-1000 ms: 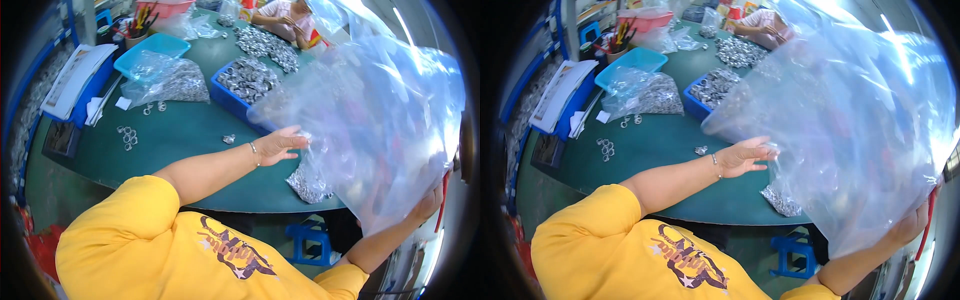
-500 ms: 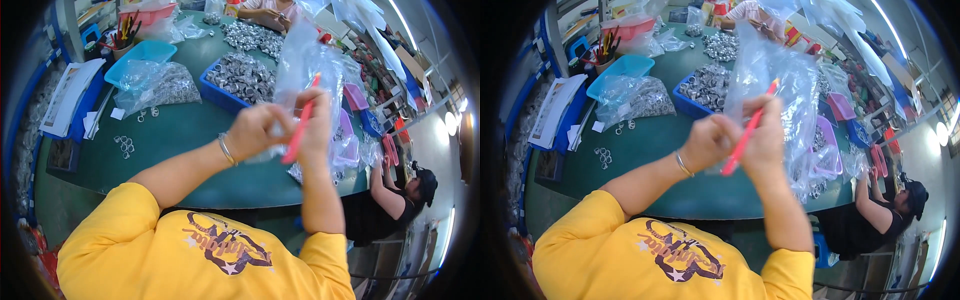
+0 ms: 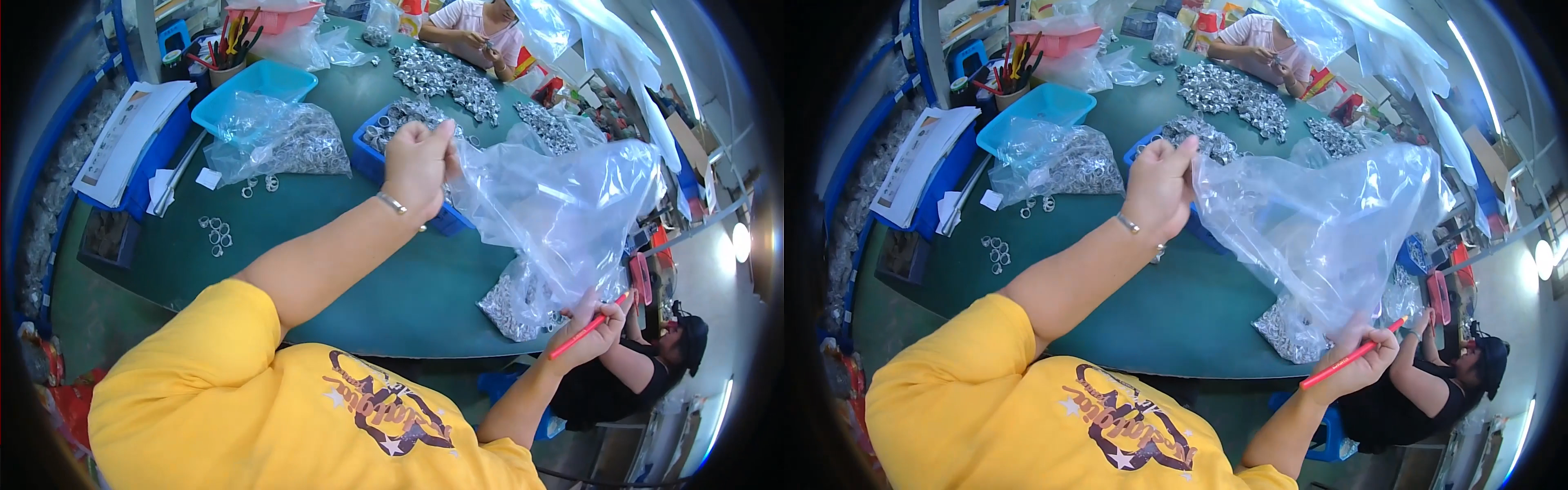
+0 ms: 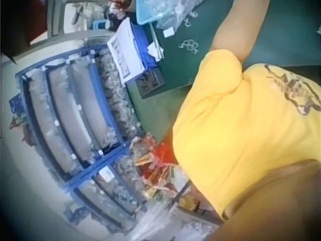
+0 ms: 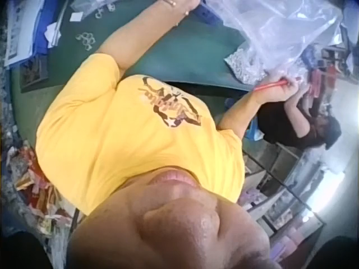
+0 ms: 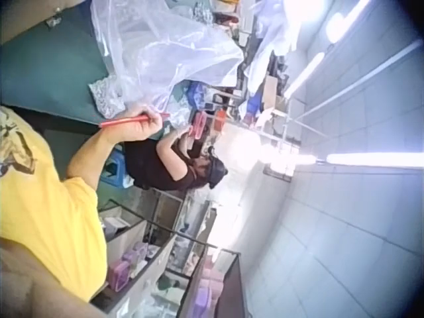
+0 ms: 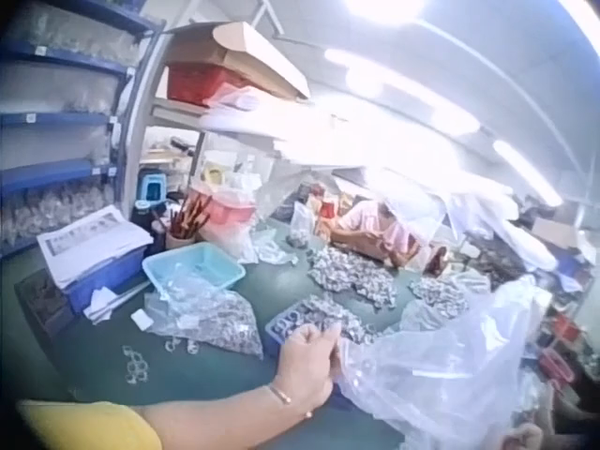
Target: The person picks up metal rings and small metal components from a table, placing some into a blue tray and others into a plastic bag.
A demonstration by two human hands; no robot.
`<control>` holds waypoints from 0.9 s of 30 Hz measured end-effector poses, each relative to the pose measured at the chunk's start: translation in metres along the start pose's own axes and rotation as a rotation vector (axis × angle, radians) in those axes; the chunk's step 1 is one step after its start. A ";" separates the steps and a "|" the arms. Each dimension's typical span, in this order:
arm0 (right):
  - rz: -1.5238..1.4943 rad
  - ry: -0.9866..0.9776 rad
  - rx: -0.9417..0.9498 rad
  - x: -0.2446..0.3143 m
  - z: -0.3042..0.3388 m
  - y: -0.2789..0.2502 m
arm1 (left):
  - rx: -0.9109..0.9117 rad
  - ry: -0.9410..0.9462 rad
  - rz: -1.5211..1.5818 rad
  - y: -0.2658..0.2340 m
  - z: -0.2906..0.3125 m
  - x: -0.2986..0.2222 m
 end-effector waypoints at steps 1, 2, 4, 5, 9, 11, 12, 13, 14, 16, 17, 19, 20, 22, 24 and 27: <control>0.173 -0.061 -0.023 0.006 -0.001 -0.005 | 0.054 0.044 0.034 0.015 0.002 -0.004; 0.345 -0.123 -0.047 0.013 -0.002 -0.009 | 0.044 0.025 0.040 0.026 0.008 0.001; 0.598 -0.345 -0.055 0.047 -0.006 -0.012 | 0.203 0.180 0.048 0.076 0.035 0.005; 0.587 -0.448 -0.088 0.073 -0.007 -0.008 | 0.356 0.373 0.035 0.098 0.057 -0.004; 0.727 -0.856 -0.177 0.147 -0.001 0.002 | 1.137 0.651 -0.406 0.163 0.164 0.000; 0.697 -0.803 -0.238 0.159 -0.012 -0.005 | 1.311 0.620 -0.430 0.170 0.184 -0.003; 0.695 -0.820 -0.266 0.163 -0.017 -0.007 | 1.486 0.586 -0.467 0.171 0.199 0.005; 0.693 -0.835 -0.296 0.168 -0.021 -0.009 | 1.476 0.589 -0.466 0.169 0.197 0.006; 0.440 -0.814 -0.097 0.170 -0.031 -0.014 | 1.470 0.723 -0.636 0.168 0.197 0.012; 0.212 -0.776 -0.086 0.170 -0.027 -0.004 | 1.340 0.884 -1.084 0.161 0.174 0.023; 0.058 -0.592 -0.013 0.154 -0.038 -0.012 | 1.111 1.107 -1.059 0.155 0.143 0.010; -0.009 -0.441 0.056 0.141 -0.041 -0.015 | 0.720 1.263 -1.260 0.136 0.069 -0.009; -0.165 -0.272 0.144 0.127 -0.031 -0.003 | 0.646 0.955 -1.120 0.120 0.024 -0.020; -0.179 -0.076 0.270 0.069 -0.022 0.014 | 0.402 0.178 -0.646 0.076 -0.029 -0.025; -0.160 0.200 0.278 0.003 -0.005 0.022 | 0.239 -0.381 0.067 0.056 -0.029 -0.005; -0.584 0.589 0.139 -0.023 0.020 0.065 | 0.858 -0.488 0.070 0.069 0.019 -0.014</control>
Point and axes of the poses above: each hand's wrist, its own z-axis away from the middle knuckle, its own y-axis out of the palm, x = y × z, the point moved 10 cm from there along -z, towards the middle knuckle, and after that the axes turned 4 degrees about z, right-handed, at the moved point
